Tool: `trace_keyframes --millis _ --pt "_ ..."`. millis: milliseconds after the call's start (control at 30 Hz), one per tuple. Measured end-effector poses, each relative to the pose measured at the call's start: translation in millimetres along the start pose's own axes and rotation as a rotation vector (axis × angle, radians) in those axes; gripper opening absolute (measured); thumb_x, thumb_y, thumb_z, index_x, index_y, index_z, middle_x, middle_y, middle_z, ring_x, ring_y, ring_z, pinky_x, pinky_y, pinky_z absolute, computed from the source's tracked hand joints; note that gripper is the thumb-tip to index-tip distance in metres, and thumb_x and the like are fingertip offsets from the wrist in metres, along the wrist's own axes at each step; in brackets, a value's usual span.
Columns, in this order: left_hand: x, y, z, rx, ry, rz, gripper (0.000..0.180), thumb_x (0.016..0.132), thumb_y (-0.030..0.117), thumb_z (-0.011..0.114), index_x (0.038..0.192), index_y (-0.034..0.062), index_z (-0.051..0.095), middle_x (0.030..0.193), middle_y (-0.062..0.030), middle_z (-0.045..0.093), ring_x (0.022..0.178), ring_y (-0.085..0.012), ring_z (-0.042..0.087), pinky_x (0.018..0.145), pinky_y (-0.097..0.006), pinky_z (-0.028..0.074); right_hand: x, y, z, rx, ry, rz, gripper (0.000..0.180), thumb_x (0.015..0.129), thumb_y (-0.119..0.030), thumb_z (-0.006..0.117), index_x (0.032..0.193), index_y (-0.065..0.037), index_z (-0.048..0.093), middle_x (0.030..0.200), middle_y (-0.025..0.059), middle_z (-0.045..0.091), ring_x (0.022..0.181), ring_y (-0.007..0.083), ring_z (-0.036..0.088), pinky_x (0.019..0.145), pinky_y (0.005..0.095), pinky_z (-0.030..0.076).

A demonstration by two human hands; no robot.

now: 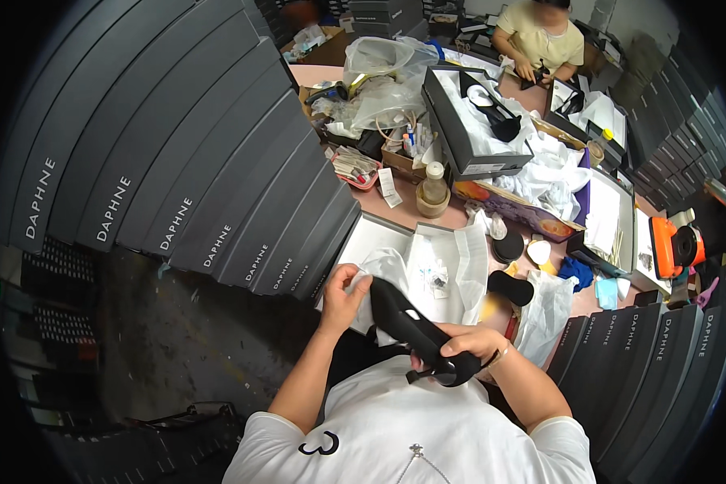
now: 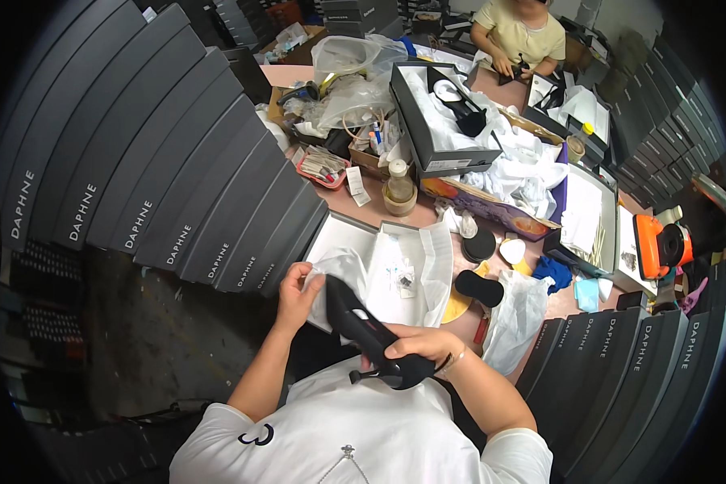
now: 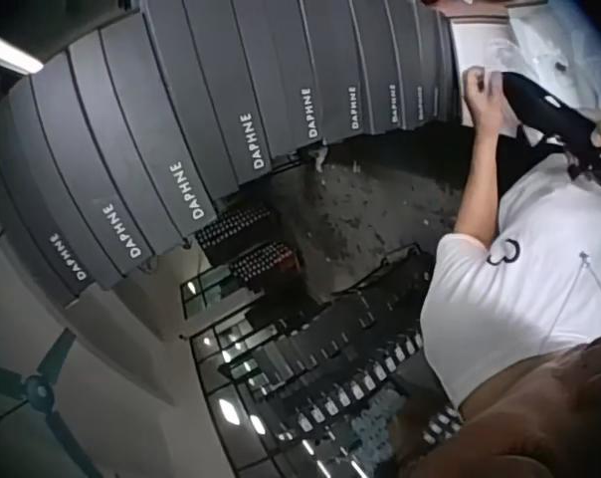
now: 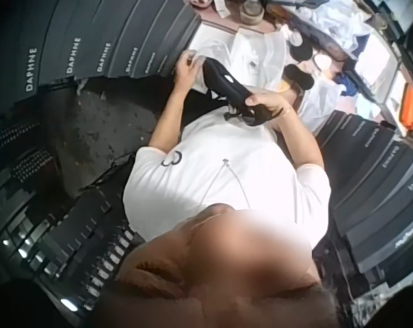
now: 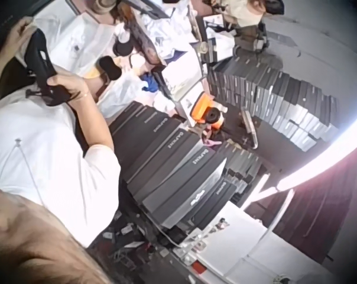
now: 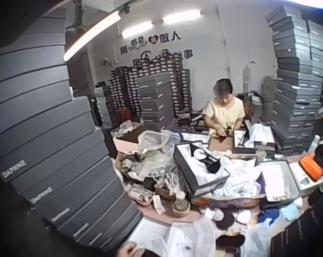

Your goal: Inspecting, brushing, and packing a pair of high-heeled shoes into a box.

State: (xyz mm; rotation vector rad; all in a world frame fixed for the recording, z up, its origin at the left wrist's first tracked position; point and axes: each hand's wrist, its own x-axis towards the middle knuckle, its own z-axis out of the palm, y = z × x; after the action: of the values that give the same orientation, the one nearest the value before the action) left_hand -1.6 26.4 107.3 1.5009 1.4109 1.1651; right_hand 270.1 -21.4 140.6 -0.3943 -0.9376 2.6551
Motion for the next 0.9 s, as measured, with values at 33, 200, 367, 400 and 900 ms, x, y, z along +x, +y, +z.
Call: trace_keyframes --millis 33,200,367,400,900 --pt "-1 9 0 -0.012 -0.049 -0.097 0.013 0.090 0.011 0.062 0.093 0.0006 0.056 0.089 -0.0094 0.058 0.080 -0.0165 0.056 0.072 -0.030 0.047 8 -11 8 0.036 -0.068 -0.019 0.061 0.080 -0.029 0.064 0.130 0.000 0.043 0.110 0.0100 0.059 0.102 0.0155 0.054 0.085 0.0256 0.044" --pt "4 56 -10 0.072 0.110 0.501 0.013 0.086 0.004 0.062 0.082 0.0011 0.051 0.084 -0.0079 0.059 0.074 -0.0126 0.054 0.067 -0.029 0.046 48 -11 1 0.126 0.003 -0.142 0.056 0.080 -0.034 0.065 0.120 0.002 0.050 0.105 0.0105 0.061 0.092 0.0178 0.061 0.079 0.0286 0.050" --pt "-5 0 -37 0.028 -0.057 -0.079 0.019 0.085 0.007 0.067 0.096 0.0013 0.053 0.078 -0.0060 0.060 0.065 -0.0093 0.054 0.059 -0.028 0.045 48 30 -35 0.441 0.283 -0.194 0.058 0.082 -0.038 0.058 0.125 0.000 0.048 0.107 0.0136 0.060 0.084 0.0240 0.064 0.066 0.0322 0.054" --pt "-9 9 -36 0.107 -0.200 -0.037 0.031 0.085 0.006 0.066 0.113 0.0030 0.052 0.081 -0.0097 0.061 0.068 -0.0166 0.059 0.063 -0.032 0.048 41 31 -31 0.609 0.167 -0.215 0.061 0.083 -0.041 0.054 0.128 0.000 0.046 0.107 0.0147 0.059 0.083 0.0254 0.064 0.062 0.0324 0.054" --pt "-28 86 14 0.206 -0.097 0.310 0.022 0.082 0.002 0.065 0.104 -0.0002 0.066 0.083 -0.0124 0.059 0.069 -0.0271 0.061 0.060 -0.035 0.049 35 22 -21 0.602 0.071 -0.201 0.065 0.080 -0.045 0.057 0.119 0.006 0.051 0.099 0.0190 0.058 0.078 0.0290 0.062 0.056 0.0338 0.055"
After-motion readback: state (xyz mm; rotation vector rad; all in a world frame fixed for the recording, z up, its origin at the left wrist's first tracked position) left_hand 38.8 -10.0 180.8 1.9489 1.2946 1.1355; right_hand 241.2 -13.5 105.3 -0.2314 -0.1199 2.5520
